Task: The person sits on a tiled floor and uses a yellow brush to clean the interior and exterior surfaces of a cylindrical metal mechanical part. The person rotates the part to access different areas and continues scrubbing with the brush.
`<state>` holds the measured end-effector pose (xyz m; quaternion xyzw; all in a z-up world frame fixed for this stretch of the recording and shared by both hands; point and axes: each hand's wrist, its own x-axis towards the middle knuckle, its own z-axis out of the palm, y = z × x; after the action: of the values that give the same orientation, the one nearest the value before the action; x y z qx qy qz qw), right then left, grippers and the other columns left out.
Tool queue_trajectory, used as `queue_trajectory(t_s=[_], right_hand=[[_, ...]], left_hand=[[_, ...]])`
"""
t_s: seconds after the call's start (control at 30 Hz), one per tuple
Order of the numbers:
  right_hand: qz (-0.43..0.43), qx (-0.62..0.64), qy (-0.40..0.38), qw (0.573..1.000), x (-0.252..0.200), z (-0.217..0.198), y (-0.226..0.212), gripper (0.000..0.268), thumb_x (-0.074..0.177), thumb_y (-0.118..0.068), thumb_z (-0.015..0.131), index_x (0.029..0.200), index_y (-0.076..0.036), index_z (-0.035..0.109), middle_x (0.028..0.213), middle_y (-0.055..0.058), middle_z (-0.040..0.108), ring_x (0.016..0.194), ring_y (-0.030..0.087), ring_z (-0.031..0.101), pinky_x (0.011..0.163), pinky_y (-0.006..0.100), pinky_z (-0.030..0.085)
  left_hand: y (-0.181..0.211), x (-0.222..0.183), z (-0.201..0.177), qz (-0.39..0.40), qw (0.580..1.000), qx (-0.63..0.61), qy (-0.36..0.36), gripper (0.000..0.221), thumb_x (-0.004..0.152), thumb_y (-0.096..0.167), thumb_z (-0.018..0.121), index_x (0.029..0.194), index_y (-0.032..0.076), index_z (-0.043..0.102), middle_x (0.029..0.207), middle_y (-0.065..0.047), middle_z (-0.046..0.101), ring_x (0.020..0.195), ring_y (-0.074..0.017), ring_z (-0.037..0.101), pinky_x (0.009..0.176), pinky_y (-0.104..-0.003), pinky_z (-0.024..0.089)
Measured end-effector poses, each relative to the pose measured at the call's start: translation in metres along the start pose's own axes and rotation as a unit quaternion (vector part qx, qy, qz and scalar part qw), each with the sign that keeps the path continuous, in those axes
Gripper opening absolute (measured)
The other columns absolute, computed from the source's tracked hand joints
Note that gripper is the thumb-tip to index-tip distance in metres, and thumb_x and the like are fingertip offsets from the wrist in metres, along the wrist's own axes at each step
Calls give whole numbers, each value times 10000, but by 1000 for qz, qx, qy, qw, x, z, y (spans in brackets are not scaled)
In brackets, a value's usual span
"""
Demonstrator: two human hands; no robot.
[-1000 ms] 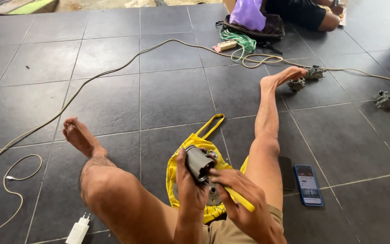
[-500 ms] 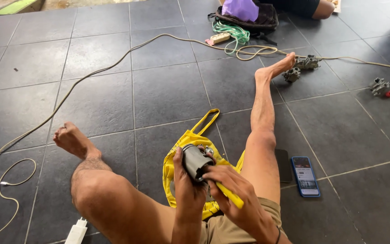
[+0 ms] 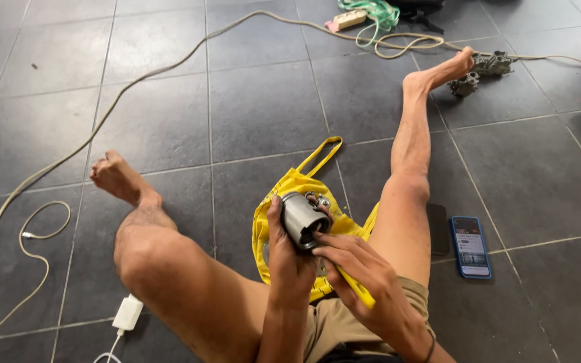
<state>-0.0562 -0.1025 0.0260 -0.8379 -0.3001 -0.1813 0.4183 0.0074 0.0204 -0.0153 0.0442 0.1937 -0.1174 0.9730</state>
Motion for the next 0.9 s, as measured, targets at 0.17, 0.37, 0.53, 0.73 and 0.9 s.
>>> queue_trajectory(t_s=[0.17,0.37,0.53,0.73,0.9], right_hand=[[-2,6,-25,1000,-3,-11,-13,273,992,-29,560,1245,8,655,1329,186,673,1222,328,658,1059,420,533],[-17,-17,-54,998,2,4,1,219,942,1,628,1156,-7,674,1256,176,652,1149,347,620,965,445,543],[-36,-30,-66,997,-15,-5,-7,265,932,14,570,1136,-72,716,1344,164,649,1210,368,580,1010,467,520],[-52,-6,-75,996,10,1,-4,221,944,5,584,1143,-30,676,1288,153,648,1131,322,619,990,422,526],[-53,-26,-60,996,2,0,-2,206,954,-27,564,1113,-63,690,1287,144,664,1131,296,655,964,387,541]], left_hand=[[2,6,-8,27,1000,13,7,442,958,445,659,1089,27,595,964,-114,649,853,-244,655,786,-333,580],[3,5,-3,23,999,27,28,469,952,497,643,1026,35,600,910,-83,620,861,-213,648,802,-281,550],[13,1,-4,34,999,-1,-13,504,955,471,649,1088,-14,604,952,-101,650,850,-236,664,823,-364,583],[12,2,0,21,1000,-10,-4,461,957,474,652,1036,23,602,913,-103,646,823,-211,650,818,-348,585],[7,-2,0,33,999,-16,-18,440,973,462,641,1019,27,598,910,-118,641,826,-223,647,779,-324,581]])
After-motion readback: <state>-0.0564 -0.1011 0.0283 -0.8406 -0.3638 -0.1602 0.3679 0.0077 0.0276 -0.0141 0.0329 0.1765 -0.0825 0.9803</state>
